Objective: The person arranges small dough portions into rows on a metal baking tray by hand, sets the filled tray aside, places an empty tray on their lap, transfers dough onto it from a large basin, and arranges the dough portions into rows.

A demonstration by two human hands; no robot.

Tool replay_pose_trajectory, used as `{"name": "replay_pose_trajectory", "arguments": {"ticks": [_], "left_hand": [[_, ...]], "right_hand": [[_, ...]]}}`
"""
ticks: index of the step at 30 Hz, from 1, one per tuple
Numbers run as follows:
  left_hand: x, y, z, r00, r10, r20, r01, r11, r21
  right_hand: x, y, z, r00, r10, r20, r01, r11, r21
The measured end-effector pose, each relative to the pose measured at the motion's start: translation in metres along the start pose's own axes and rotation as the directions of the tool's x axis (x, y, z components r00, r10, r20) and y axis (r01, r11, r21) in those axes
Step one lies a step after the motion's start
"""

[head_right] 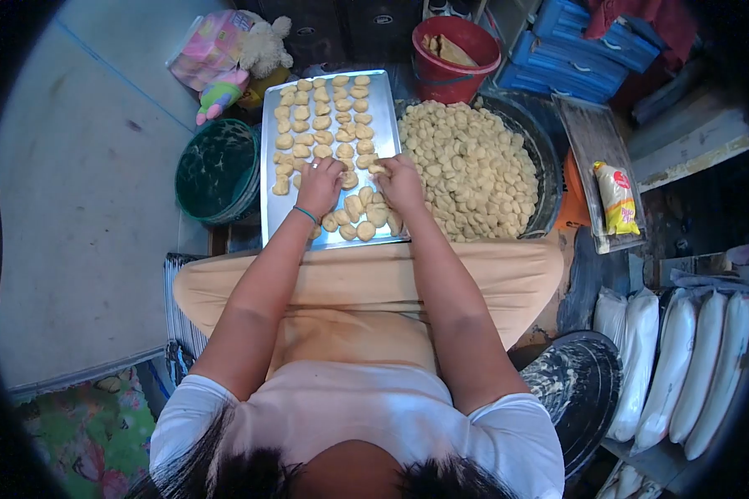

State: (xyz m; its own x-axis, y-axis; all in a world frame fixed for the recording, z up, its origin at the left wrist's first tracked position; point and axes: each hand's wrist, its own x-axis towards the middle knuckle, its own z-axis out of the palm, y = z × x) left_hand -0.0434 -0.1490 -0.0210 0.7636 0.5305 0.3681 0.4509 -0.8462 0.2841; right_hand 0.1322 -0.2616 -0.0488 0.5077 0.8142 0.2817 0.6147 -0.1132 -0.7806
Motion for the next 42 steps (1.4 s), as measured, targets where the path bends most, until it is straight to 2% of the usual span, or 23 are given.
{"name": "replay_pose_trajectory", "arguments": {"ticks": [4, 7, 10, 12, 13, 15, 17, 19, 20, 21, 22, 24, 25, 28, 29, 30, 31, 34, 35, 36, 38, 40, 42], "left_hand": [[-0.003, 0.005, 0.002, 0.996, 0.09, 0.02, -0.086, 0.987, -0.135], [-0.007, 0.006, -0.004, 0.99, 0.127, 0.063, -0.115, 0.98, -0.163], [-0.005, -0.008, 0.011, 0.985, 0.101, 0.143, -0.079, 0.985, -0.15], [-0.003, -0.009, 0.014, 0.979, 0.075, 0.191, -0.047, 0.989, -0.143], [-0.004, -0.007, 0.013, 0.989, 0.074, 0.13, -0.058, 0.991, -0.123], [-0.009, 0.001, 0.006, 0.997, 0.071, 0.0, -0.071, 0.994, -0.078], [-0.024, 0.007, -0.012, 0.992, -0.08, -0.096, 0.066, 0.988, -0.137], [-0.049, 0.008, -0.035, 0.958, -0.232, -0.169, 0.207, 0.966, -0.153], [-0.067, -0.002, -0.041, 0.936, -0.317, -0.155, 0.288, 0.94, -0.184], [-0.087, -0.015, -0.043, 0.908, -0.397, -0.135, 0.365, 0.906, -0.214], [-0.101, -0.023, -0.047, 0.874, -0.474, -0.108, 0.439, 0.865, -0.242], [-0.116, -0.037, -0.051, 0.865, -0.495, 0.086, 0.491, 0.797, -0.352], [-0.121, -0.039, -0.055, 0.852, -0.491, 0.182, 0.521, 0.755, -0.399], [-0.111, -0.042, -0.057, 0.798, -0.598, 0.076, 0.584, 0.736, -0.341], [-0.113, -0.054, -0.047, 0.819, -0.561, -0.119, 0.507, 0.806, -0.304], [-0.109, -0.059, -0.048, 0.831, -0.541, -0.129, 0.479, 0.814, -0.328], [-0.105, -0.061, -0.05, 0.843, -0.52, -0.139, 0.45, 0.822, -0.35], [-0.1, -0.075, -0.052, 0.866, -0.491, -0.091, 0.431, 0.827, -0.362], [-0.101, -0.078, -0.05, 0.863, -0.498, -0.081, 0.442, 0.824, -0.355], [-0.102, -0.077, -0.048, 0.858, -0.509, -0.07, 0.456, 0.817, -0.352], [-0.108, -0.07, -0.041, 0.911, -0.395, -0.117, 0.349, 0.891, -0.291], [-0.106, -0.054, -0.05, 0.962, -0.223, -0.159, 0.187, 0.959, -0.211], [-0.102, -0.054, -0.046, 0.95, -0.308, -0.055, 0.293, 0.937, -0.188]], "right_hand": [[-0.002, -0.028, -0.004, 0.998, 0.059, 0.031, -0.053, 0.984, -0.17], [0.0, -0.014, 0.0, 0.995, -0.026, 0.092, 0.036, 0.994, -0.107], [-0.004, -0.018, -0.001, 0.96, 0.202, 0.194, -0.213, 0.976, 0.04], [-0.023, -0.031, -0.002, 0.976, 0.062, 0.207, -0.018, 0.979, -0.204], [-0.031, -0.035, -0.002, 0.974, -0.008, 0.226, 0.082, 0.944, -0.32], [-0.033, -0.026, -0.001, 0.967, 0.049, 0.251, 0.012, 0.972, -0.236], [-0.034, -0.014, -0.001, 0.975, 0.029, 0.221, 0.014, 0.982, -0.189], [-0.03, -0.013, -0.006, 0.974, 0.141, 0.176, -0.157, 0.985, 0.078], [-0.027, -0.014, -0.005, 0.964, 0.205, 0.169, -0.239, 0.947, 0.213], [-0.024, -0.019, -0.003, 0.992, 0.116, 0.041, -0.123, 0.955, 0.271], [-0.019, -0.029, -0.002, 0.99, 0.125, 0.064, -0.139, 0.944, 0.299], [-0.005, -0.048, 0.006, 0.983, 0.147, 0.108, -0.176, 0.919, 0.354], [0.002, -0.053, 0.019, 0.98, 0.069, 0.185, -0.145, 0.888, 0.437], [0.01, -0.094, 0.054, 0.957, -0.019, 0.291, -0.043, 0.978, 0.205], [0.01, -0.103, 0.068, 0.941, -0.065, 0.333, 0.0, 0.981, 0.193], [0.009, -0.108, 0.084, 0.922, -0.109, 0.372, 0.042, 0.982, 0.184], [0.005, -0.115, 0.097, 0.899, -0.071, 0.432, 0.067, 0.997, 0.025], [-0.007, -0.12, 0.109, 0.872, -0.071, 0.485, 0.213, 0.946, -0.244], [-0.013, -0.111, 0.108, 0.911, -0.127, 0.393, 0.211, 0.961, -0.18], [-0.016, -0.105, 0.098, 0.895, -0.12, 0.43, 0.236, 0.945, -0.227], [-0.023, -0.095, 0.074, 0.854, -0.089, 0.513, 0.287, 0.903, -0.32], [-0.019, -0.106, 0.065, 0.845, 0.016, 0.535, 0.159, 0.947, -0.278], [-0.009, -0.11, 0.075, 0.851, 0.078, 0.52, 0.028, 0.981, -0.193]]}}
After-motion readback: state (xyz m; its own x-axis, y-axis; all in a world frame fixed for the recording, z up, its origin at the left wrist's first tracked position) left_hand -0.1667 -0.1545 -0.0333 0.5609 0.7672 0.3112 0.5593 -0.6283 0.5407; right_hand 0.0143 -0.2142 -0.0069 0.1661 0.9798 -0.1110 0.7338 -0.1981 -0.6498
